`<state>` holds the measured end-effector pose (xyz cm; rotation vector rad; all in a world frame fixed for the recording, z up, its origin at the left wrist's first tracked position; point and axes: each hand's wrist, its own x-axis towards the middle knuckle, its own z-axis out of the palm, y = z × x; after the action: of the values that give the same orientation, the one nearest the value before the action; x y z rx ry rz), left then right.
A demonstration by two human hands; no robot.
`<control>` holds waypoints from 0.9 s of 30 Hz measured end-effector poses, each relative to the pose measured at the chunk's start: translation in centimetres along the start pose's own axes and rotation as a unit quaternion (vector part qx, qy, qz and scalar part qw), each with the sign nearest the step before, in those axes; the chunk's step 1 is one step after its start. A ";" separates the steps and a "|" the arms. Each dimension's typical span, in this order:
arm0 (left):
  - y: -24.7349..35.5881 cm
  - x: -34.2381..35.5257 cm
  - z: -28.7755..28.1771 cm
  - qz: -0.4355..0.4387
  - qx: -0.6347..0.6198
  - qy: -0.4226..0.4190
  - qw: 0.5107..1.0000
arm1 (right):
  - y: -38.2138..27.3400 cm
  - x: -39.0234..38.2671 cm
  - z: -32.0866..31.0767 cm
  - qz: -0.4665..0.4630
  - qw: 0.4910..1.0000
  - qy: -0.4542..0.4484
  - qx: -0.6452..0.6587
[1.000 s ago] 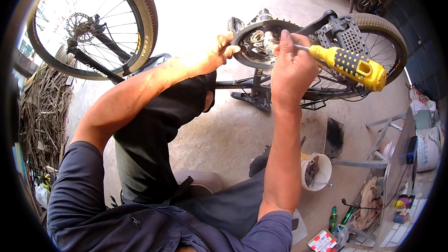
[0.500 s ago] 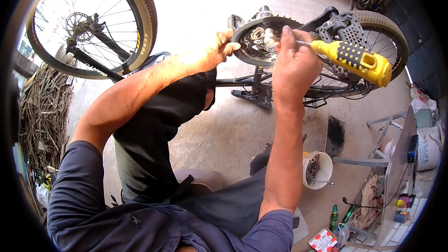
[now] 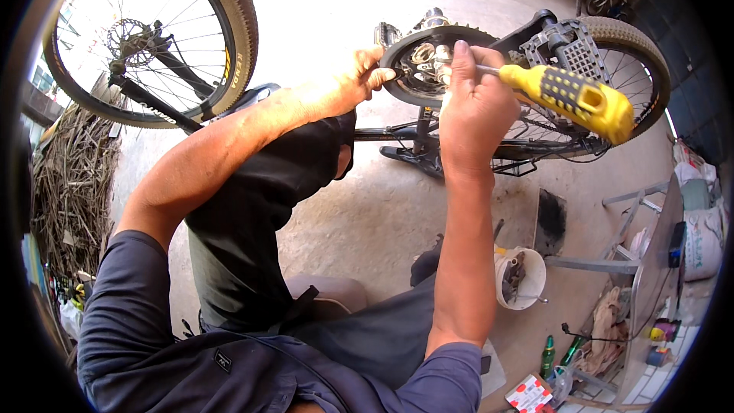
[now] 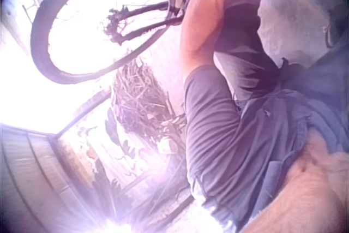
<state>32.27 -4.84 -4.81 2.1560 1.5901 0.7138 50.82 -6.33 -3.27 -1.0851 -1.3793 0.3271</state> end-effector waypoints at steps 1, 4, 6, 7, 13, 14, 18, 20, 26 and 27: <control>0.1 -0.1 -0.2 0.000 0.003 -0.001 1.000 | -0.4 0.0 0.0 -0.005 1.000 0.003 0.019; 0.4 -0.3 -0.7 -0.006 0.020 -0.014 1.000 | -0.1 0.4 0.1 0.015 0.998 0.040 0.056; 0.4 -0.3 -0.7 -0.008 0.024 -0.018 1.000 | -0.1 0.6 0.0 0.031 0.996 0.039 0.071; 0.2 -0.2 -0.5 -0.007 0.019 -0.014 1.000 | 0.0 0.5 0.0 0.036 0.998 0.022 0.056; -0.6 0.2 0.3 -0.003 -0.016 -0.011 1.000 | -0.1 0.0 0.1 0.020 1.000 0.000 0.005; -0.6 0.1 0.3 -0.004 -0.021 -0.012 1.000 | -0.4 0.2 0.0 0.023 0.999 0.015 0.030; -2.0 0.7 1.1 0.022 -0.043 0.009 0.999 | -0.4 0.4 0.1 0.045 0.997 0.014 0.056; -1.7 0.6 1.1 0.018 -0.048 -0.002 0.999 | 0.3 0.1 0.2 0.036 0.999 0.000 0.033; -0.5 0.2 0.3 -0.006 -0.026 -0.004 1.000 | -0.5 0.1 0.0 0.013 1.000 0.028 -0.005; -0.5 0.1 0.2 -0.004 -0.019 -0.005 1.000 | -0.6 0.0 0.0 0.004 0.999 0.026 -0.023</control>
<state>32.05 -4.59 -5.24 2.1209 1.5672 0.7239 50.53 -6.62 -2.77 -1.1291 -1.3426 0.2718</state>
